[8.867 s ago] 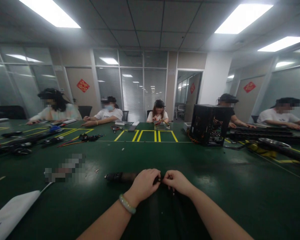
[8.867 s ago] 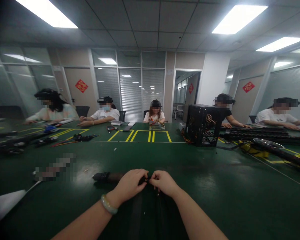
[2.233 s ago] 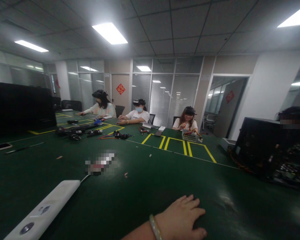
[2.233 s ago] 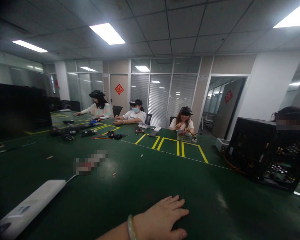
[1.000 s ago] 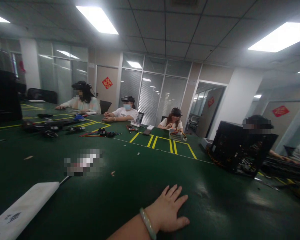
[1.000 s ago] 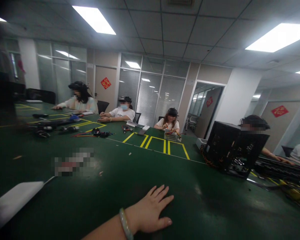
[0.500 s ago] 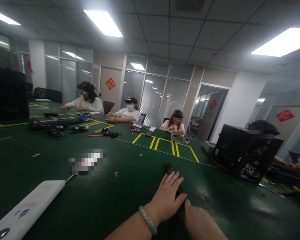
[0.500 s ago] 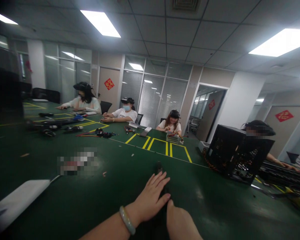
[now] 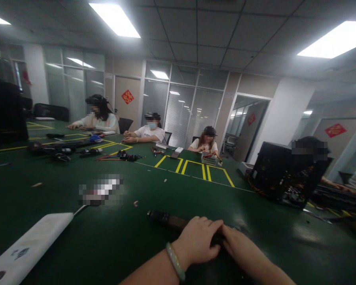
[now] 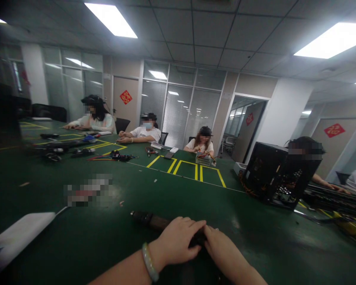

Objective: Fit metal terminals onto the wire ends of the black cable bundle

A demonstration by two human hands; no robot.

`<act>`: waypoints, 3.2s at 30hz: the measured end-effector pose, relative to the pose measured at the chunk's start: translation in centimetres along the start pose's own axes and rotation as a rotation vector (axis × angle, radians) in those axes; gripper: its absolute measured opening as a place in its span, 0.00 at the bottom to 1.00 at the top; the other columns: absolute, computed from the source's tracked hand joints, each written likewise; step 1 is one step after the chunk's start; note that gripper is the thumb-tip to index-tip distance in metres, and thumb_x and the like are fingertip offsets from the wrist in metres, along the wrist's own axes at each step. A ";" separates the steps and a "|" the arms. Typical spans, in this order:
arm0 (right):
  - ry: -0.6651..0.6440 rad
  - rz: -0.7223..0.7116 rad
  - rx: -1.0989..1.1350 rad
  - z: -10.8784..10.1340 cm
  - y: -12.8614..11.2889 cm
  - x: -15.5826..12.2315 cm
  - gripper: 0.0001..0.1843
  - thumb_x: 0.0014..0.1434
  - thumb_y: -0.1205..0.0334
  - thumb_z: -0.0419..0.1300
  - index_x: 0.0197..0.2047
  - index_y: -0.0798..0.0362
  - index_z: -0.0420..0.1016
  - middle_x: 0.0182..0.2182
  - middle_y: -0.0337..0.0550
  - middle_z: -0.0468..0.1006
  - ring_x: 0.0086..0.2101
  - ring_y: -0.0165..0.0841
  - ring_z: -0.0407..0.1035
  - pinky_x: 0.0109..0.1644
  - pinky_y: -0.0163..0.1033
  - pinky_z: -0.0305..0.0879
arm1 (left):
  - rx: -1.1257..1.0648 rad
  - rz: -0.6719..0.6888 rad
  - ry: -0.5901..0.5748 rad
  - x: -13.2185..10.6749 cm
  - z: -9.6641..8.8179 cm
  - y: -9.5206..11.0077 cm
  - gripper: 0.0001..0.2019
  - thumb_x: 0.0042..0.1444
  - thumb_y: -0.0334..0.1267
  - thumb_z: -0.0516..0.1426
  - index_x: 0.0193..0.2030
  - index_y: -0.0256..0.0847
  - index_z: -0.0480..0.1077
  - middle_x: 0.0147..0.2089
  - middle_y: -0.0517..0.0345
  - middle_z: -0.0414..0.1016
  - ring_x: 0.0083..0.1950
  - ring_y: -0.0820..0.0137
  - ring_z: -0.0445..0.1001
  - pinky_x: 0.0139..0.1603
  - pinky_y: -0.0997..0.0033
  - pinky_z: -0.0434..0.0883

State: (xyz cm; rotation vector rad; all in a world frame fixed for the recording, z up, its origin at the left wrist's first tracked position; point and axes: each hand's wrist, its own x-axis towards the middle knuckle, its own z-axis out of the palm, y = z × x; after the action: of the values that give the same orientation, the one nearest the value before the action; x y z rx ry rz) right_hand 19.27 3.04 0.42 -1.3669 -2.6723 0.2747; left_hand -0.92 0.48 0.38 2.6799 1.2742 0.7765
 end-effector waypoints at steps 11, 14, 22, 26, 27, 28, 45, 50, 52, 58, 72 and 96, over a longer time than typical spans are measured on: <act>-0.041 0.357 0.025 -1.5 -0.4 -4.0 0.11 0.50 0.55 0.64 0.34 0.52 0.72 0.31 0.44 0.77 0.32 0.41 0.72 0.33 0.38 0.58 | 0.042 -0.014 -0.047 0.4 -0.2 0.1 0.14 0.52 0.40 0.59 0.46 0.43 0.66 0.44 0.56 0.72 0.46 0.61 0.69 0.48 0.62 0.64; -0.085 0.296 0.083 -1.8 -0.6 -4.3 0.06 0.51 0.59 0.63 0.30 0.51 0.75 0.30 0.41 0.77 0.30 0.37 0.71 0.30 0.35 0.54 | 0.075 -0.025 -0.067 0.5 -0.3 0.2 0.13 0.52 0.40 0.59 0.44 0.42 0.65 0.44 0.56 0.72 0.46 0.62 0.69 0.47 0.63 0.65; -0.049 0.288 0.170 -0.9 -1.5 -3.9 0.09 0.49 0.55 0.66 0.30 0.52 0.75 0.31 0.41 0.76 0.31 0.35 0.69 0.29 0.33 0.52 | 0.128 -0.022 -0.117 0.7 -0.5 0.4 0.11 0.55 0.39 0.58 0.44 0.43 0.67 0.44 0.57 0.72 0.46 0.63 0.69 0.48 0.63 0.64; -0.025 0.157 0.268 -0.8 -1.8 -3.8 0.03 0.53 0.62 0.62 0.31 0.53 0.73 0.30 0.39 0.75 0.32 0.33 0.68 0.32 0.33 0.54 | 0.154 -0.020 -0.090 0.7 -0.8 0.5 0.09 0.57 0.40 0.58 0.44 0.44 0.68 0.44 0.58 0.72 0.47 0.63 0.69 0.47 0.63 0.64; -0.051 0.112 0.348 -1.0 -1.8 -3.7 0.03 0.54 0.62 0.61 0.32 0.53 0.73 0.30 0.38 0.75 0.31 0.32 0.67 0.32 0.32 0.55 | 0.160 -0.026 -0.081 0.6 -0.8 0.6 0.08 0.58 0.40 0.58 0.44 0.44 0.69 0.44 0.58 0.72 0.47 0.63 0.69 0.47 0.63 0.64; -0.084 0.080 0.448 -1.1 -1.7 -3.7 0.04 0.56 0.62 0.60 0.32 0.53 0.72 0.30 0.37 0.74 0.31 0.31 0.67 0.32 0.32 0.56 | 0.165 -0.031 -0.076 0.6 -0.9 0.6 0.07 0.58 0.40 0.57 0.44 0.44 0.69 0.44 0.58 0.72 0.47 0.63 0.69 0.47 0.64 0.64; 0.140 0.114 0.893 -0.2 -1.7 -2.3 0.19 0.59 0.46 0.59 0.39 0.55 0.75 0.26 0.39 0.75 0.28 0.32 0.69 0.34 0.34 0.63 | 0.145 -0.078 -0.058 0.6 -0.3 0.6 0.08 0.60 0.42 0.56 0.44 0.43 0.69 0.42 0.59 0.73 0.44 0.65 0.72 0.45 0.65 0.65; 0.136 0.186 0.681 0.6 -0.5 -2.4 0.13 0.62 0.55 0.55 0.42 0.53 0.75 0.27 0.38 0.77 0.29 0.32 0.71 0.32 0.33 0.61 | 0.150 -0.082 -0.073 0.6 -0.3 0.7 0.09 0.60 0.40 0.57 0.46 0.43 0.68 0.44 0.58 0.73 0.46 0.64 0.71 0.48 0.64 0.64; 0.160 0.237 0.662 0.6 0.1 -2.4 0.13 0.62 0.56 0.55 0.45 0.53 0.75 0.27 0.38 0.78 0.29 0.32 0.72 0.31 0.33 0.61 | 0.145 -0.082 -0.064 0.6 -0.3 0.7 0.10 0.59 0.40 0.57 0.46 0.42 0.68 0.44 0.58 0.73 0.46 0.64 0.71 0.48 0.64 0.64; 0.238 0.304 0.798 0.7 1.3 -1.9 0.15 0.61 0.52 0.56 0.43 0.54 0.74 0.29 0.39 0.78 0.27 0.32 0.71 0.30 0.32 0.63 | 0.143 -0.065 -0.057 0.5 -0.3 0.6 0.08 0.58 0.37 0.58 0.44 0.43 0.67 0.43 0.58 0.72 0.45 0.64 0.71 0.47 0.64 0.64; 0.189 0.366 0.293 0.2 -0.4 -2.8 0.05 0.58 0.61 0.59 0.32 0.48 0.78 0.30 0.37 0.80 0.30 0.32 0.73 0.30 0.33 0.57 | 0.153 -0.043 -0.039 1.2 1.0 1.0 0.04 0.59 0.33 0.57 0.41 0.42 0.67 0.41 0.58 0.72 0.43 0.65 0.70 0.45 0.64 0.64; 0.178 0.269 0.562 1.2 -0.7 -2.1 0.09 0.60 0.57 0.58 0.37 0.48 0.79 0.32 0.36 0.80 0.32 0.32 0.74 0.33 0.32 0.61 | 0.082 0.022 -0.022 0.9 1.0 0.2 0.01 0.59 0.36 0.59 0.38 0.44 0.71 0.40 0.61 0.73 0.44 0.66 0.70 0.45 0.66 0.63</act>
State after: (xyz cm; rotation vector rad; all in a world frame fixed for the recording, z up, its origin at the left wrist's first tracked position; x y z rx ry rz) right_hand 19.71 0.76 -0.64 -1.4599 -2.0371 0.8150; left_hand 0.15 1.21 -0.06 2.7629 1.3017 0.7101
